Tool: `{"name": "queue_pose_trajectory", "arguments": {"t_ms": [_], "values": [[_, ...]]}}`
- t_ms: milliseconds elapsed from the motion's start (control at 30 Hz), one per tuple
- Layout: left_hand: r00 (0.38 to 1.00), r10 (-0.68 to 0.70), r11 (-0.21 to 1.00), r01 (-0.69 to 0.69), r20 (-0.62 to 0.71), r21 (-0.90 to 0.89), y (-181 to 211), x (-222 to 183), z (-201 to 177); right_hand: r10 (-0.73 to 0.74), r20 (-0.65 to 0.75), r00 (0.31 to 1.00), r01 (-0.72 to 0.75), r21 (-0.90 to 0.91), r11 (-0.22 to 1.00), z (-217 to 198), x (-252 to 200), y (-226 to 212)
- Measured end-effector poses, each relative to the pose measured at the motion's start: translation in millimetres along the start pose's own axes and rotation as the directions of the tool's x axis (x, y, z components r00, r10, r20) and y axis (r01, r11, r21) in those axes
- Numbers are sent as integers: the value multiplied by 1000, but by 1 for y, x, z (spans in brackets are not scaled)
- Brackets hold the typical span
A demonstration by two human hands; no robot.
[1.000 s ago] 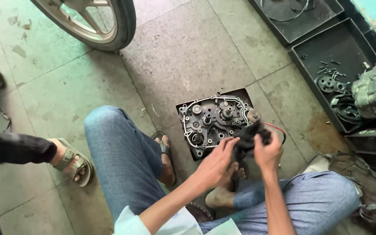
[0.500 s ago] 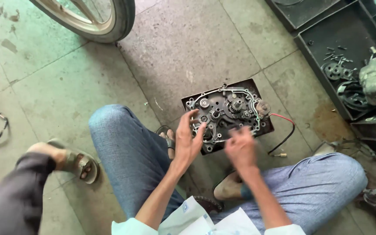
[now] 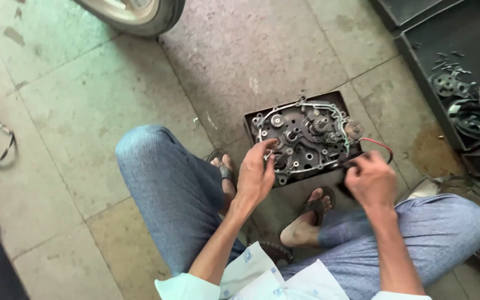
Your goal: Disassembling and cleaning internal motorcycle engine components while seated on the floor of a repair shop.
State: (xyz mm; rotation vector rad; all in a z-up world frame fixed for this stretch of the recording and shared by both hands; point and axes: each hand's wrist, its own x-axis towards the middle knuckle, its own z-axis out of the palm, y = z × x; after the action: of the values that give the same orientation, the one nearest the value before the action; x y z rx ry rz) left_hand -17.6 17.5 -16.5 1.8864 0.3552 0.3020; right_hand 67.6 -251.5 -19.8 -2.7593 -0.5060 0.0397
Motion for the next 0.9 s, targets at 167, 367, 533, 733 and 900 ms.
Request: {"name": "queue_pose_trajectory", "arguments": {"t_ms": [167,367,533,733,900], "values": [[988,61,956,-98,142,276,-2,-5,-5,98,-186,978,-36,310,950,30,-3,3],[971,141,914,-203,194,351,-19,-3,8,-25,97,995,4,211,978,19,6,-67],[972,77,899,-164,221,407,-33,1,24,-263,151,953,220,251,943,26,9,-78],[978,99,899,-166,182,406,-38,4,32,-285,134,949,241,274,931,30,8,-76],[980,85,894,-154,179,421,-35,5,29,-361,111,926,351,103,931,29,3,-80]]}}
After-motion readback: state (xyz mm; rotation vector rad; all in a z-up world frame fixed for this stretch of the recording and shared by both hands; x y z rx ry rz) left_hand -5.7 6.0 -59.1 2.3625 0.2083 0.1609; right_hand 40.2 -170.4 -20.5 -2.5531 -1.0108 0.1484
